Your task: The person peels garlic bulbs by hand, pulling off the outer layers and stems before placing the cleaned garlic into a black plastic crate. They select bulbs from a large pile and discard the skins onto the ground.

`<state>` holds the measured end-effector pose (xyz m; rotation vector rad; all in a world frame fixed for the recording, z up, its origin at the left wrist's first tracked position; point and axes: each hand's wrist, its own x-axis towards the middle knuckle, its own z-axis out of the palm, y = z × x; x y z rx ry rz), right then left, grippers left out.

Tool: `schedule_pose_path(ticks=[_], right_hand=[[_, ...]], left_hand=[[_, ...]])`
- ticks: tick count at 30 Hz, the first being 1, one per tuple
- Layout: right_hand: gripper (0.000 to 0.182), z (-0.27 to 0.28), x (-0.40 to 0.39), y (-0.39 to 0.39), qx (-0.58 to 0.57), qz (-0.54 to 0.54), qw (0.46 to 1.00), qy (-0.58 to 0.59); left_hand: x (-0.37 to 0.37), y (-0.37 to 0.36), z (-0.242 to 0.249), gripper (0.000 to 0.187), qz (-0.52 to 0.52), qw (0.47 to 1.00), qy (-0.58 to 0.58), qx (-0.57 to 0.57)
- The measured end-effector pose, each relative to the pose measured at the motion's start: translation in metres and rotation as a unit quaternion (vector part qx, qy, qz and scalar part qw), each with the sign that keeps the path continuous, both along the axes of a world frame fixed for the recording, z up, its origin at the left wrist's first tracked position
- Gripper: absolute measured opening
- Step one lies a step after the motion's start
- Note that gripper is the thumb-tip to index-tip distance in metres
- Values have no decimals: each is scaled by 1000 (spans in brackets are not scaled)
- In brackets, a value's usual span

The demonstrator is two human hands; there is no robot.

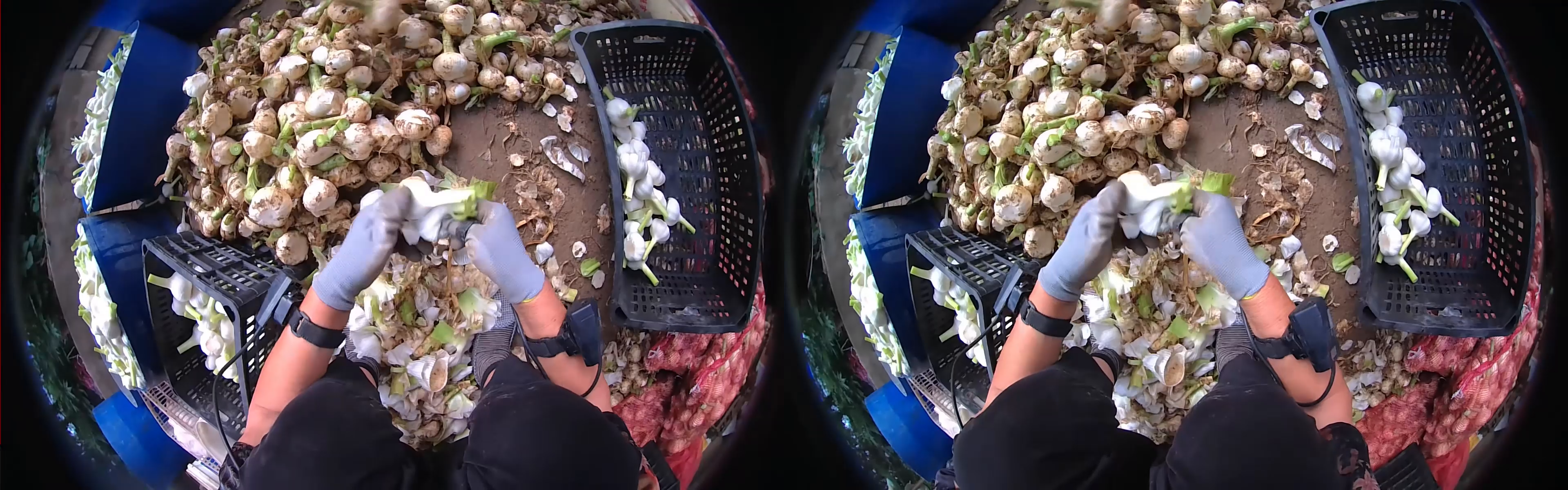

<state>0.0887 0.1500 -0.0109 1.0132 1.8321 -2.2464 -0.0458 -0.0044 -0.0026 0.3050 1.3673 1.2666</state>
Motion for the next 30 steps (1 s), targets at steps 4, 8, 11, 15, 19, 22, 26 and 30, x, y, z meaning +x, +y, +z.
schedule_pose_path(ticks=[4, 8, 11, 15, 19, 22, 26, 30], right_hand=[[25, 9, 9, -9, -120, 26, 992, 18], [28, 5, 12, 1, 46, 35, 987, 148], [20, -1, 19, 8, 238, 143, 959, 52], [19, -8, 19, 30, 515, 116, 846, -73], [22, 1, 36, -3, 352, 497, 781, -141], [26, 3, 48, -26, 243, 531, 808, -77], [24, 11, 34, -17, 256, 402, 879, 1], [36, 19, -25, 22, 307, 198, 930, -31]], left_hand=[[3, 18, -2, 38, 113, 967, 227, 2], [4, 23, 4, 55, -81, 887, 440, 112], [4, 17, 15, 54, -61, 987, 145, 6], [14, 16, 9, 46, 58, 992, -66, 85], [0, 19, 13, 45, 188, 940, -178, 223], [-24, 35, 21, 47, 271, 906, -225, 236], [4, 88, 100, 60, 102, 950, -85, 284], [-52, 79, 111, 56, 221, 928, 117, 277]])
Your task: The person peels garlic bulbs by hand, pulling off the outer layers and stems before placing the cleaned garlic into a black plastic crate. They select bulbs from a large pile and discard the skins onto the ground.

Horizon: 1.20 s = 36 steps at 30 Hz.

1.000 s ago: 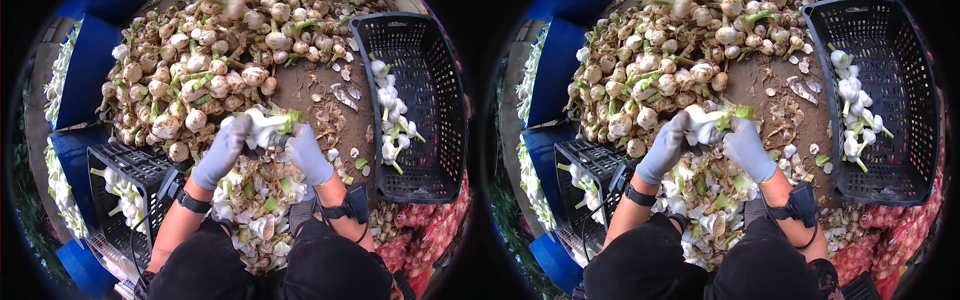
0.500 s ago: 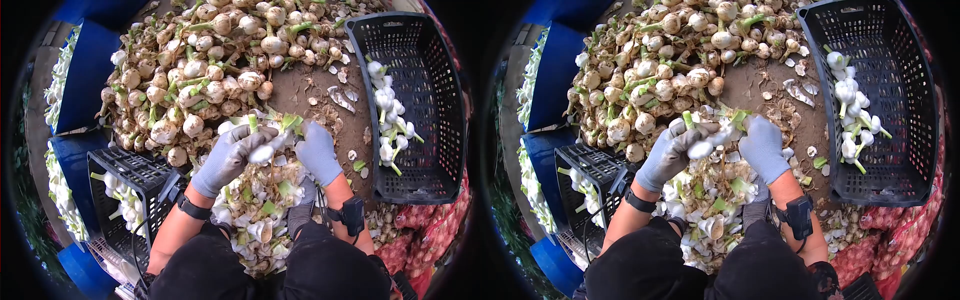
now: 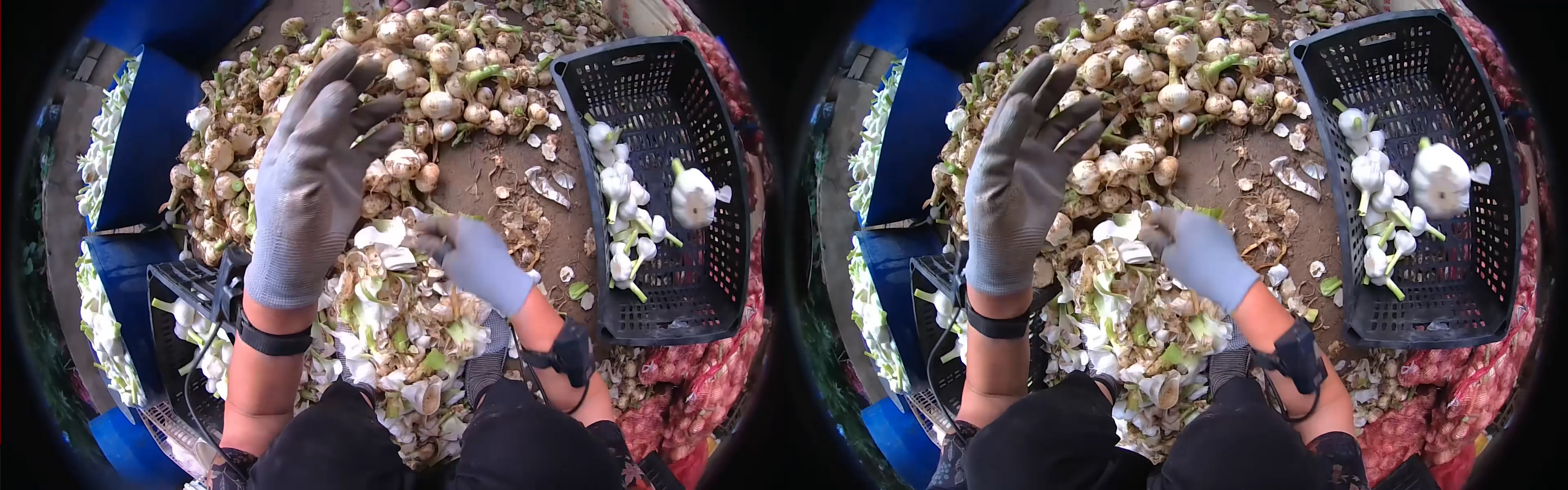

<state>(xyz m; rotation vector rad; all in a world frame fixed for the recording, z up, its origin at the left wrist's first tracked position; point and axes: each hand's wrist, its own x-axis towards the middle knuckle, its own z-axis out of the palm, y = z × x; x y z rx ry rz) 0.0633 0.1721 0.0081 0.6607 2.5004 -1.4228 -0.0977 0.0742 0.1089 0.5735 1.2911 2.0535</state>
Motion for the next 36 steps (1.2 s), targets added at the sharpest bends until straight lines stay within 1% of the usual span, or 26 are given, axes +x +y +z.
schedule_pose_path(ticks=[1, 2, 3, 4, 6, 7, 8, 10, 11, 12, 13, 14, 15, 16, 17, 18, 19, 20, 21, 23, 24, 27, 30, 31, 32, 36], right_hand=[[47, -30, -14, 13, 97, -61, 992, 43], [54, -40, -34, 21, 183, -74, 980, 20], [62, -48, -50, 23, 268, -84, 960, -3], [62, -68, -57, 23, 266, -86, 960, 0], [77, -105, -66, 21, 248, -43, 968, -4], [72, -101, -60, 24, 178, -91, 980, 16], [72, -92, -48, 23, 178, -86, 980, 17], [65, -67, -13, 10, 58, -193, 979, -42], [60, -60, 2, 0, -101, -247, 963, -35], [56, -53, 19, -12, -258, -299, 918, -28], [55, -45, 32, -24, -264, -263, 928, 28], [53, -36, 40, -33, -271, -228, 931, 85], [46, -30, 46, -34, -306, -226, 923, 60], [39, -34, 50, -31, -364, -216, 901, 97], [37, -34, 55, -25, -420, -253, 869, 64], [36, -25, 51, -17, -471, -288, 833, 32], [36, -20, 49, -12, -470, -291, 833, 34], [35, -16, 47, -9, -443, -232, 866, 17], [35, -12, 45, -8, -416, -169, 894, -1], [35, -4, 35, -16, -399, -192, 897, -7], [36, -2, 31, -20, -381, -219, 899, -8], [38, -8, 32, -25, -392, -208, 896, 21], [37, -2, 31, -15, -392, -202, 897, -6], [33, -1, 29, -15, -374, -203, 905, -34], [30, -1, 29, -15, -354, -204, 911, -62], [28, -7, 37, -23, -408, -216, 887, 6]], left_hand=[[-3, -8, -10, 52, 16, 1000, -4, -8], [0, -17, -26, 50, 4, 999, -24, -25], [10, -22, -44, 47, 7, 993, -106, -55], [18, -28, -67, 45, -4, 980, -173, -95], [38, -48, -101, 44, -39, 969, -117, -216], [46, -57, -110, 41, -52, 954, -87, -283], [52, -67, -127, 45, -74, 954, -55, -285], [71, -76, -139, 61, -83, 955, 10, -284], [75, -76, -138, 70, -105, 939, 127, -303], [81, -74, -136, 79, -127, 908, 242, -318], [89, -71, -148, 89, -116, 909, 246, -315], [90, -67, -153, 79, -83, 890, 348, -284], [84, -62, -134, 73, -116, 907, 224, -338], [79, -60, -115, 66, -147, 906, 98, -385], [79, -68, -133, 56, -127, 955, 10, -269], [76, -66, -117, 57, -135, 957, -44, -251], [77, -68, -116, 59, -143, 961, 23, -235], [78, -70, -116, 60, -150, 960, 89, -218], [77, -71, -114, 60, -150, 960, 87, -219], [76, -74, -107, 61, -153, 909, 292, -257], [75, -74, -99, 60, -143, 930, 182, -284], [64, -77, -109, 62, -148, 951, 141, -233], [69, -76, -107, 63, -190, 923, 225, -248], [72, -75, -107, 62, -187, 943, 122, -249], [72, -73, -108, 62, -191, 942, 122, -248], [73, -72, -106, 60, -161, 944, 170, -233]])
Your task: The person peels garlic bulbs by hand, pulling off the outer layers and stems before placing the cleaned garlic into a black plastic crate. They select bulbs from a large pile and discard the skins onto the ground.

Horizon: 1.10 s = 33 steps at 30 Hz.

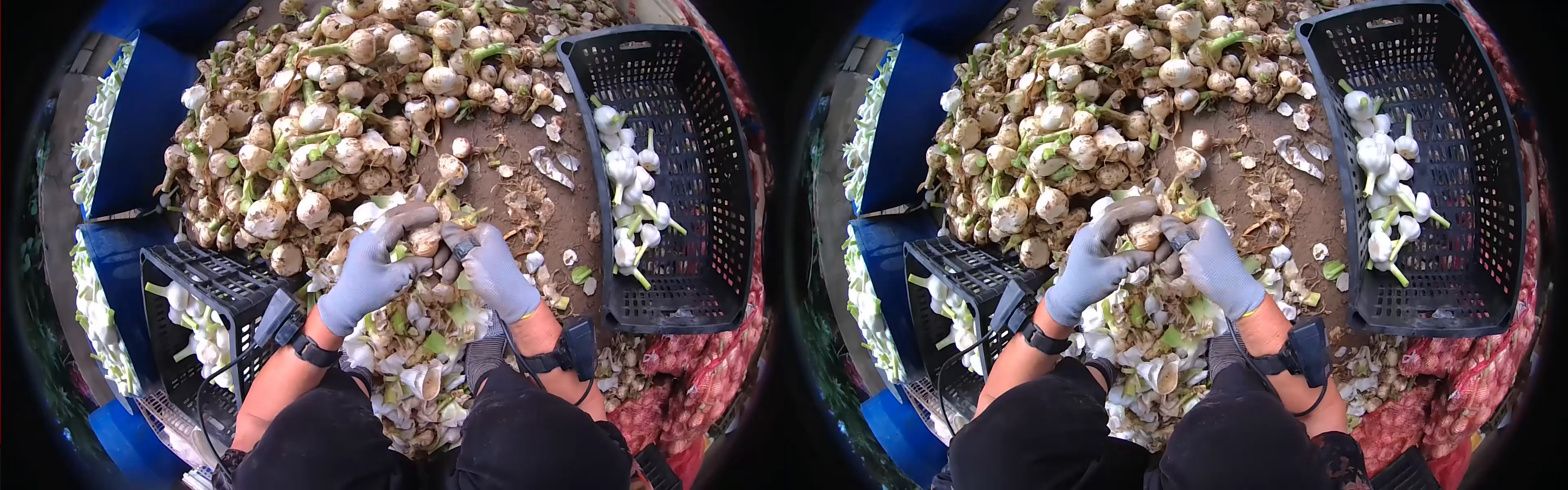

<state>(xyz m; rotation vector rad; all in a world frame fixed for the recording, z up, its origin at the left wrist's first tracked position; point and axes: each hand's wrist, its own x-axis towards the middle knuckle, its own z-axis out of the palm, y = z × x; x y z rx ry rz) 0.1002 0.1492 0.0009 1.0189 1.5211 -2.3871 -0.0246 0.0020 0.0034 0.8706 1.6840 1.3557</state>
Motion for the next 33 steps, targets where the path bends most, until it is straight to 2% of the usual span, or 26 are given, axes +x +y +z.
schedule_pose_path(ticks=[2, 4, 5, 6, 8, 10, 12, 14, 15, 16, 17, 18, 19, 20, 22, 23, 26, 28, 29, 30, 31, 32, 33], right_hand=[[26, 11, -1, 0, 10, -1, 1000, -25], [26, 17, -1, 1, -6, -7, 999, -34], [26, 19, -1, 0, -6, 2, 1000, -25], [26, 23, -4, 0, -9, 3, 1000, -26], [26, 30, -8, 1, 15, 44, 998, -46], [26, 29, -7, -1, -1, 46, 999, -28], [27, 28, -7, -8, -16, 48, 999, -9], [27, 28, -10, -22, 11, -60, 996, 70], [28, 25, -13, -15, 24, -35, 990, 133], [28, 26, -12, -8, 24, -36, 990, 133], [28, 29, -11, -1, 80, 36, 996, 29], [29, 34, -12, 1, 134, 109, 982, -75], [30, 19, -10, -15, -1, -60, 996, 65], [30, 7, -6, -15, -2, -60, 996, 64], [29, 0, -4, -9, -17, 43, 998, 32], [29, 0, -3, -10, -16, 45, 998, 33], [28, 13, -7, -10, 19, -2, 999, 42], [27, 16, -7, -12, 29, -6, 999, 33], [27, 13, -7, -13, 27, -6, 999, 32], [27, 9, -9, -13, 90, 14, 995, 29], [28, 8, -11, -13, 153, 33, 987, 26], [28, 10, -10, -12, 153, 33, 987, 26], [27, 18, -13, -8, 376, 85, 921, 62]], left_hand=[[-2, 1, 2, 52, -5, 997, 66, 34], [-4, -3, 1, 54, -7, 998, 53, 37], [-3, -4, 4, 55, 41, 991, -125, 31], [-3, -5, 6, 57, 89, 950, -300, 25], [-1, -3, 2, 55, 90, 954, -279, 66], [-1, -3, 1, 51, 151, 887, -422, 111], [-4, -5, 0, 48, 175, 866, -450, 128], [-4, -4, 5, 43, 159, 889, -419, 95], [-6, 2, 34, 49, 146, 889, -430, 65], [-4, 1, 30, 49, 145, 889, -430, 64], [-3, 0, 22, 54, 105, 964, -241, 29], [-1, -2, 16, 59, 61, 997, -42, -9], [1, -2, 14, 63, 56, 998, -18, -13], [1, -3, 14, 63, 55, 998, -19, -14], [2, -4, 13, 61, 127, 979, -161, -13], [2, -5, 13, 61, 129, 978, -161, -13], [3, -9, 13, 62, 29, 992, 120, 3], [5, -13, 14, 62, 31, 992, 124, -20], [6, -13, 15, 60, 88, 995, -20, -32], [8, -14, 15, 58, 145, 975, -164, -43], [7, -12, 13, 53, 189, 943, -273, -3], [6, -10, 15, 53, 205, 898, -387, 39], [2, -13, 15, 58, 185, 861, -470, 59]])
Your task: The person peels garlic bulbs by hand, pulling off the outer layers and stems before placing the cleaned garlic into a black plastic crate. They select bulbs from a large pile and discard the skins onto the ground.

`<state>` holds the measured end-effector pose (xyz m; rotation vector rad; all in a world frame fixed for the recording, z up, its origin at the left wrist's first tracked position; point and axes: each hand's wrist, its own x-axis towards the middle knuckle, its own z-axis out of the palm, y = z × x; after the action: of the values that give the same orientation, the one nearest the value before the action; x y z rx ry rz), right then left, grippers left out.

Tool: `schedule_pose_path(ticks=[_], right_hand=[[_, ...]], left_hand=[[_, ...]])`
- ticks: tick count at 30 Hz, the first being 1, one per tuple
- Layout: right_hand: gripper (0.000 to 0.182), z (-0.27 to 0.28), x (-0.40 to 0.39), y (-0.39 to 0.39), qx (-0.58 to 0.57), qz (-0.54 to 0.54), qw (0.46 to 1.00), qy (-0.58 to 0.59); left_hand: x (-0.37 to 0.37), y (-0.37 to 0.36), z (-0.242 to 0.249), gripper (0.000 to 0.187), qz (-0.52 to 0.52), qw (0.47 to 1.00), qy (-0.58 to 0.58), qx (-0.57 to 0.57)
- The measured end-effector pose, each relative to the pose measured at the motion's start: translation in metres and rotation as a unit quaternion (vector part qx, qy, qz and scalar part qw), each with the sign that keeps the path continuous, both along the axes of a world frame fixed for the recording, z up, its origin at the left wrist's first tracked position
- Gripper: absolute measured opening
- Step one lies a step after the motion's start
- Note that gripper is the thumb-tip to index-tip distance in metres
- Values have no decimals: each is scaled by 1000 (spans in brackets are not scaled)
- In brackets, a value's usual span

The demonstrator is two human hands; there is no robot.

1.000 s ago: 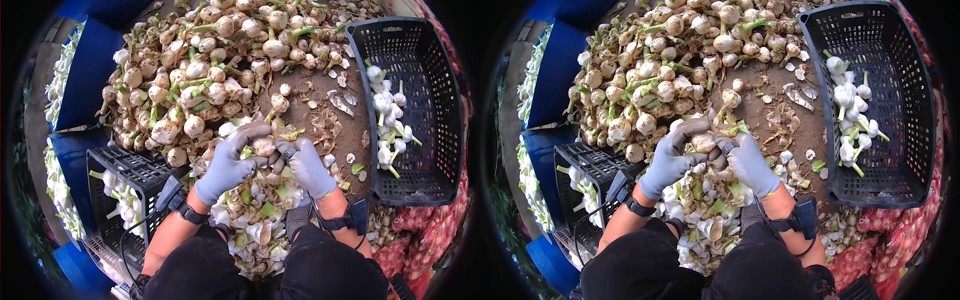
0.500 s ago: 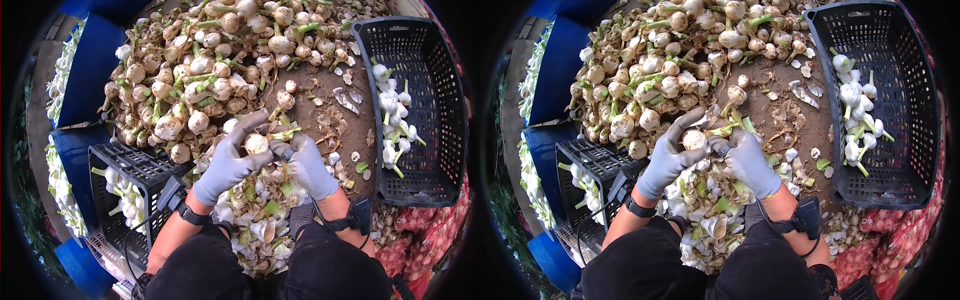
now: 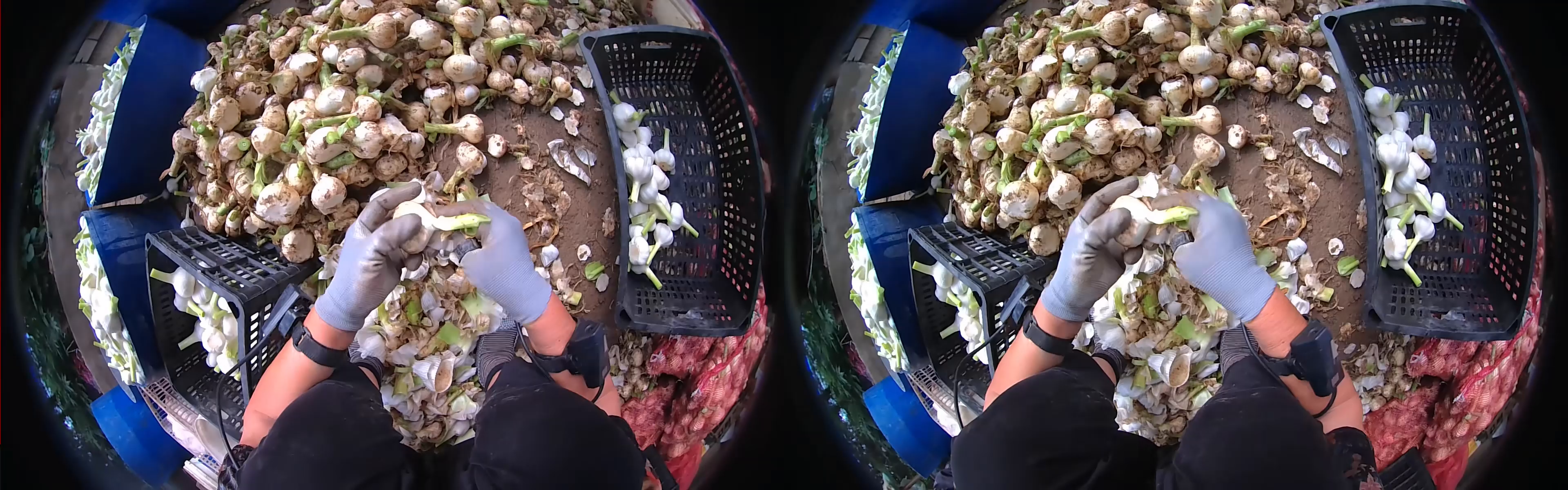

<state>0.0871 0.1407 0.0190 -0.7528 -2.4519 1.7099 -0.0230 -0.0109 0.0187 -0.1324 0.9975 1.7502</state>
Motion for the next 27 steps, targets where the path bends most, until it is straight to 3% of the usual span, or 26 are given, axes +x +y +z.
schedule_pose_path(ticks=[1, 3, 5, 6, 7, 11, 12, 13, 14, 15, 17, 18, 19, 21, 22, 23, 25, 26, 27], right_hand=[[27, 5, -3, 3, 232, 53, 971, 37], [25, -12, -1, 3, 298, 36, 953, 29], [24, -24, 0, 3, 53, -65, 996, 16], [20, 0, -5, 7, -146, -20, 989, -10], [20, -9, -3, 7, -147, -23, 989, -10], [19, -27, 4, 0, -177, -20, 982, -59], [18, -19, 6, -5, -178, 25, 984, 18], [18, -14, 8, -10, -178, 70, 977, 95], [16, -21, 9, -14, -23, 110, 976, 186], [16, -17, 5, -12, -20, 113, 975, 188], [17, -6, 3, -10, -204, 39, 978, -11], [20, -10, 4, -8, -220, 44, 974, -37], [20, -11, 6, -8, -221, 41, 974, -37], [20, -11, 12, -11, -119, 52, 990, -51], [20, -11, 10, -3, 11, 60, 993, -102], [20, -16, 12, 8, 12, 61, 993, -102], [21, -23, 14, 26, 244, -10, 944, -224], [21, -24, 17, 26, 247, -11, 944, -220], [22, -20, 23, 21, 168, 89, 948, -254]], left_hand=[[-4, -2, 1, 62, -6, 995, -83, 45], [1, 4, 5, 68, 8, 995, -98, 25], [2, 5, 7, 74, 24, 994, -110, 2], [2, 3, 7, 74, -67, 995, 50, -49], [2, 2, 7, 74, -156, 960, 209, -97], [-10, 1, 14, 64, -130, 968, 161, -141], [-16, 0, 12, 59, -128, 954, 214, -166], [-22, 5, -7, 53, -70, 880, 429, -190], [-21, -1, -15, 50, -60, 891, 402, -201], [-22, 4, -7, 46, -49, 901, 376, -209], [-22, 4, -5, 40, -97, 790, 597, -100], [-12, 5, 2, 33, -132, 773, 606, -135], [-17, -2, -11, 32, -170, 795, 565, -142], [-20, -3, -13, 27, -145, 940, 269, -154], [-22, -3, -11, 25, -130, 934, 310, -122], [-18, -7, -6, 27, -95, 976, 165, -109], [-11, -10, -8, 31, -51, 995, 68, 56], [-14, -8, -8, 31, -50, 995, 71, 58], [-18, -6, -8, 32, -16, 995, 82, 58]])
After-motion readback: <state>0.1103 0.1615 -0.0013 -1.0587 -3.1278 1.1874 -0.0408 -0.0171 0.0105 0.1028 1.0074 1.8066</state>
